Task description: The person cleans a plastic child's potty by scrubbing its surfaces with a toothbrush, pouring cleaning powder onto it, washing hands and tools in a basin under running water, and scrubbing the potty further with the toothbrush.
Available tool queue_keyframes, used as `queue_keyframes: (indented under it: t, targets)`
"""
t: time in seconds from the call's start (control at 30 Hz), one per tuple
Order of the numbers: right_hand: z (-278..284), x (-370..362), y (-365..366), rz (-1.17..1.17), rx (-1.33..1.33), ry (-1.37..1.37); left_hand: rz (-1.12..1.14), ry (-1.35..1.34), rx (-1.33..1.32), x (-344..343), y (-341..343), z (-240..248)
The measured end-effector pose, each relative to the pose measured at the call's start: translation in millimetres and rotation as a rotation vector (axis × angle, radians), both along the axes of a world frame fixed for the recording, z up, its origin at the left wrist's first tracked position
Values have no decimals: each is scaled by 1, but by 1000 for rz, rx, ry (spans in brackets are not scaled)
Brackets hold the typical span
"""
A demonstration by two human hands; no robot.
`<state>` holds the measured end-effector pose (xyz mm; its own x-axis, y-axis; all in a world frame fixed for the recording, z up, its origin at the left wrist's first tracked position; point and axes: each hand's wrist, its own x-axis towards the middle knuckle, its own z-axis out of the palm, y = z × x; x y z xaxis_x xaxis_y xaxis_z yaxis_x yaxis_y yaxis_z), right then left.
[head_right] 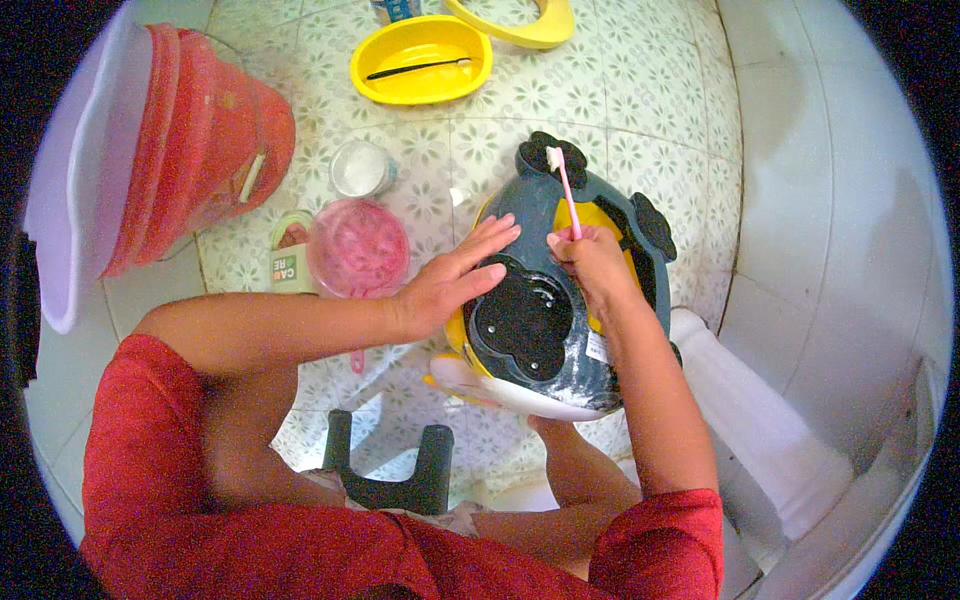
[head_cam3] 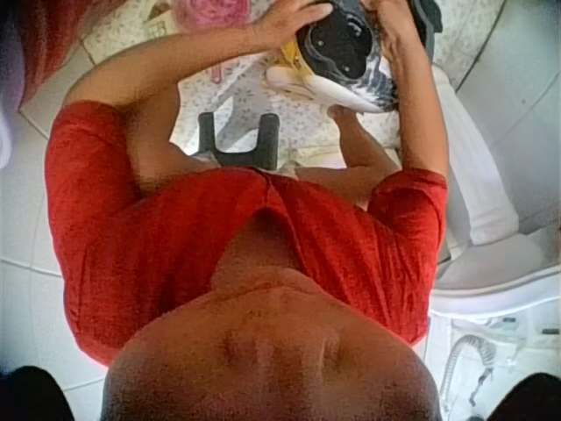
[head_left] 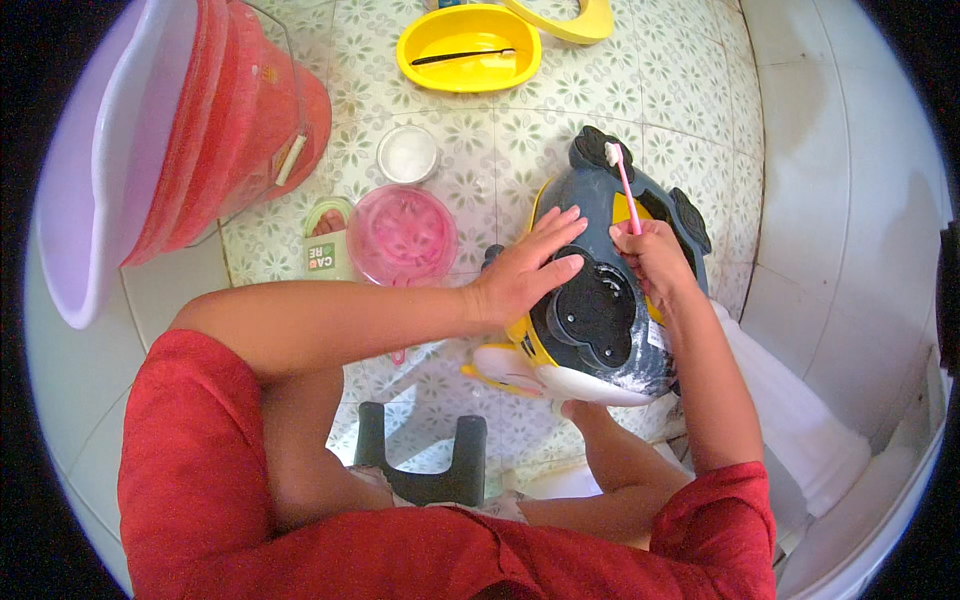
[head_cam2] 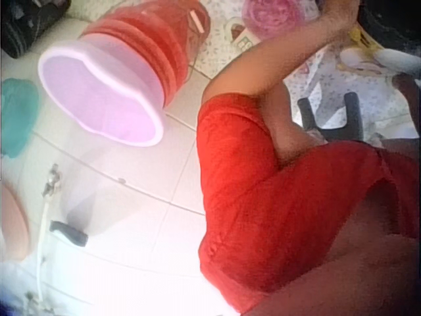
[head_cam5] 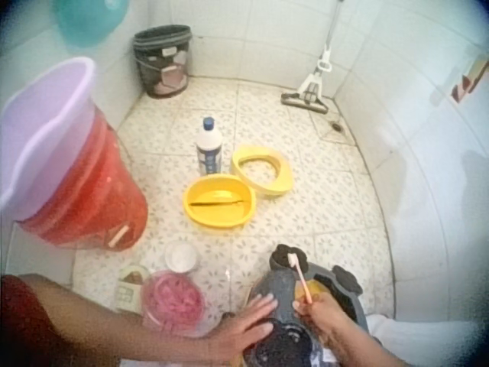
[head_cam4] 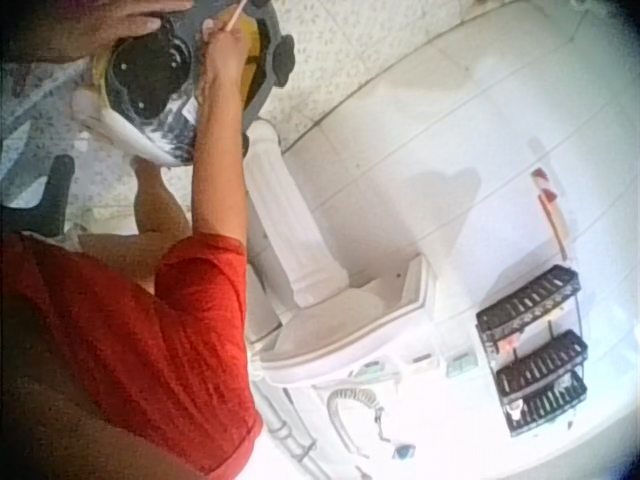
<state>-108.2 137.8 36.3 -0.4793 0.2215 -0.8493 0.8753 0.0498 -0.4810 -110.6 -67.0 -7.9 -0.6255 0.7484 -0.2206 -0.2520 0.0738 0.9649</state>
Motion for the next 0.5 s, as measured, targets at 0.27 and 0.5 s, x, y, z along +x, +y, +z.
queue_keyframes:
  t: [0.27,0.5]
  targets:
    - [-1,4,10,6,-67,18,-232,511,117,-43,27,-49]
    - [-7,-1,4,31,-36,20,66,132,-21,-43,45,-74]
